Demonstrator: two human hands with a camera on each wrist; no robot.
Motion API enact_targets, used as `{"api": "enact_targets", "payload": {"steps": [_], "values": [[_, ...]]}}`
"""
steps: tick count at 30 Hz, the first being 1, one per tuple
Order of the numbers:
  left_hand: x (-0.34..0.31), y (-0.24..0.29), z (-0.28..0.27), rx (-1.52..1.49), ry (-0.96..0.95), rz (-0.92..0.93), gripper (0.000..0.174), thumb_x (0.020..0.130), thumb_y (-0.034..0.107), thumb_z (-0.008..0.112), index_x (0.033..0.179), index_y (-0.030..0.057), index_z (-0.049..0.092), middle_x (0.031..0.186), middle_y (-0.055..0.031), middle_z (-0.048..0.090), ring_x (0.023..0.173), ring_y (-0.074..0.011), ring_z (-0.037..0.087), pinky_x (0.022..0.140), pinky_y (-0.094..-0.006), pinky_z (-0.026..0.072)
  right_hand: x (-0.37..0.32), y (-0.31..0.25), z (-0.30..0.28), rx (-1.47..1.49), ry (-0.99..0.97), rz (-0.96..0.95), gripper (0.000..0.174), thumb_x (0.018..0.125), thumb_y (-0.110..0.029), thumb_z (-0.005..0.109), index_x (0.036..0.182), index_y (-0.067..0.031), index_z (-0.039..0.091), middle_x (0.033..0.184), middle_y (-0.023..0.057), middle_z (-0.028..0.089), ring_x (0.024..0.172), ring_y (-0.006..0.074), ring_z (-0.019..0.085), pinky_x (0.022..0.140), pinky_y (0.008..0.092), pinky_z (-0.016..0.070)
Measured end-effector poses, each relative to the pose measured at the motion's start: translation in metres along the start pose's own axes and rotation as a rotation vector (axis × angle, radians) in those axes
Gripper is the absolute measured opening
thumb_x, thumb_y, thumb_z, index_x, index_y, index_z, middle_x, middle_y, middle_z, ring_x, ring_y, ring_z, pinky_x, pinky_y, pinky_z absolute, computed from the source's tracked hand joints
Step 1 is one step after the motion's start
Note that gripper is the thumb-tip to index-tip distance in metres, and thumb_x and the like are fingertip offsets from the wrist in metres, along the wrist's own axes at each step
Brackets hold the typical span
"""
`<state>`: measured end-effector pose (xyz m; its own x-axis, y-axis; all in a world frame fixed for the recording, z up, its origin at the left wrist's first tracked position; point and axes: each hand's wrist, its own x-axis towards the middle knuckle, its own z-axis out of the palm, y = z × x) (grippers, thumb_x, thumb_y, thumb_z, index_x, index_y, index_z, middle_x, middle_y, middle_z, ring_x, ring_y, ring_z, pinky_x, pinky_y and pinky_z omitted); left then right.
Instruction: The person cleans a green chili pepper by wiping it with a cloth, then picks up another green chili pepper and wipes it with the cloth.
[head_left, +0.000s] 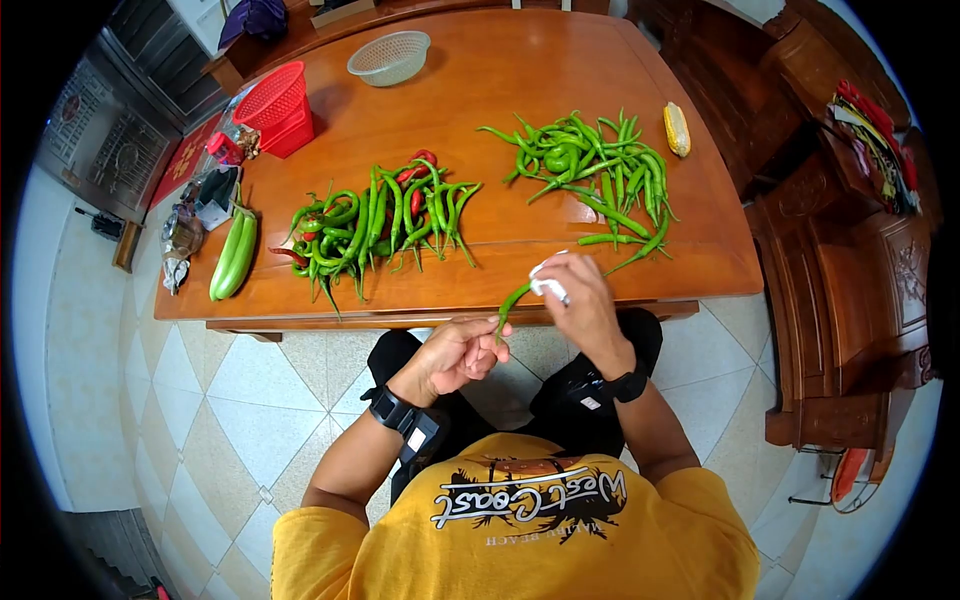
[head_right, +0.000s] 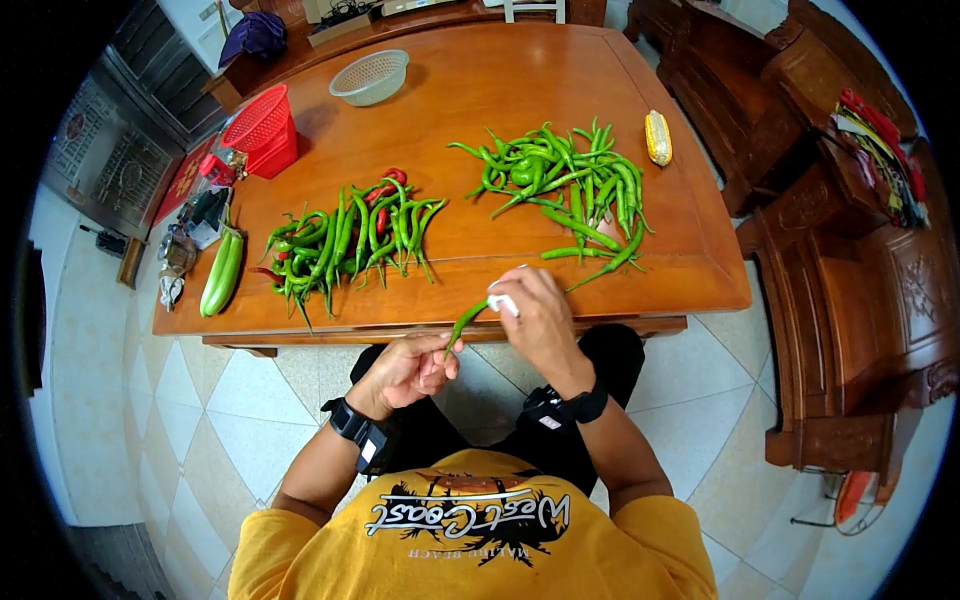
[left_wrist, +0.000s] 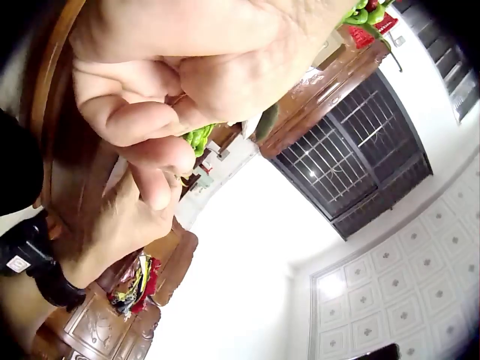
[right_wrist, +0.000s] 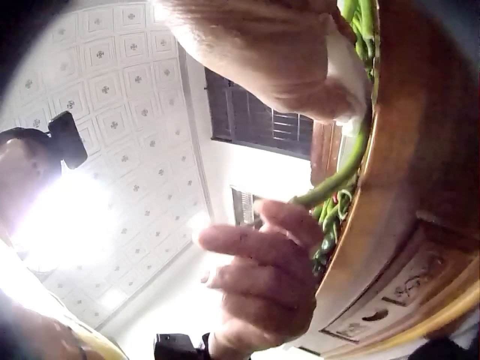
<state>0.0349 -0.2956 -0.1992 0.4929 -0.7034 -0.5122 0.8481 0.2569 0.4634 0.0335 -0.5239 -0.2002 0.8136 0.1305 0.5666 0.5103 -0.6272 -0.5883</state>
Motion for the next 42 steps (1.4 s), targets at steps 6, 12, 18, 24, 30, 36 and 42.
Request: {"api": "enact_targets", "payload": {"steps": [6,12,18,24,30,36,42], "values": [[0.004,-0.001,0.004,0.279,0.131,0.097,0.029,0.103,0.025,0.049,0.098,0.0012,0.063,0.071,-0.0122,0.067,0.041,-0.0067,0.043,0.038,-0.0204,0.0340,0.005,0.007,-0.016,0.001,0.068,0.087,0.019,0.078,0.003,0.068,0.096,-0.0007,0.067,0.102,0.0139,0.063,0.095,0.0321,0.062,0.084,0.0376,0.0496],[0.003,-0.007,0.017,0.683,0.229,0.259,0.025,0.100,0.027,0.057,0.095,0.0044,0.068,0.068,-0.0010,0.065,0.045,-0.0037,0.045,0.041,-0.0193,0.0343,0.004,-0.033,0.000,0.322,-0.095,0.026,0.019,0.081,-0.001,0.068,0.100,-0.0007,0.065,0.101,0.0144,0.062,0.096,0.0328,0.062,0.084,0.0378,0.0503],[-0.003,-0.003,0.017,0.955,0.305,0.375,0.024,0.099,0.026,0.061,0.093,0.0040,0.071,0.065,0.0044,0.060,0.051,-0.0002,0.043,0.045,-0.0191,0.0311,0.007,-0.006,-0.013,0.139,-0.005,0.094,0.019,0.080,0.001,0.067,0.098,-0.0002,0.065,0.101,0.0152,0.063,0.095,0.0334,0.062,0.083,0.0388,0.0501],[-0.001,-0.006,0.023,0.984,0.344,0.628,0.021,0.094,0.018,0.067,0.086,-0.0009,0.071,0.063,0.0037,0.059,0.055,-0.0030,0.050,0.050,-0.0225,0.0384,0.011,-0.023,-0.026,0.200,0.073,0.050,0.018,0.081,0.001,0.067,0.099,0.0002,0.066,0.102,0.0149,0.063,0.093,0.0331,0.063,0.081,0.0379,0.0513],[-0.003,-0.002,0.027,1.315,0.375,0.742,0.015,0.088,0.012,0.069,0.092,-0.0026,0.072,0.063,-0.0063,0.060,0.054,-0.0120,0.054,0.050,-0.0290,0.0402,0.004,-0.044,-0.016,0.236,-0.085,-0.132,0.015,0.079,-0.001,0.069,0.094,-0.0001,0.066,0.098,0.0138,0.063,0.090,0.0317,0.063,0.080,0.0379,0.0508],[-0.007,-0.002,0.031,1.449,0.350,0.923,0.014,0.086,0.010,0.073,0.097,0.0010,0.074,0.069,-0.0105,0.063,0.057,-0.0194,0.056,0.055,-0.0309,0.0439,0.008,-0.024,-0.035,0.154,0.003,0.082,0.013,0.081,0.001,0.064,0.094,0.0015,0.065,0.096,0.0155,0.064,0.087,0.0328,0.063,0.077,0.0385,0.0512],[-0.011,0.001,0.038,1.550,0.358,0.948,0.014,0.082,0.009,0.074,0.093,0.0014,0.074,0.073,-0.0134,0.064,0.061,-0.0286,0.061,0.055,-0.0352,0.0466,0.006,-0.029,-0.040,0.242,-0.022,0.072,0.017,0.078,0.002,0.066,0.096,0.0002,0.066,0.097,0.0155,0.064,0.092,0.0337,0.063,0.079,0.0380,0.0512]]}}
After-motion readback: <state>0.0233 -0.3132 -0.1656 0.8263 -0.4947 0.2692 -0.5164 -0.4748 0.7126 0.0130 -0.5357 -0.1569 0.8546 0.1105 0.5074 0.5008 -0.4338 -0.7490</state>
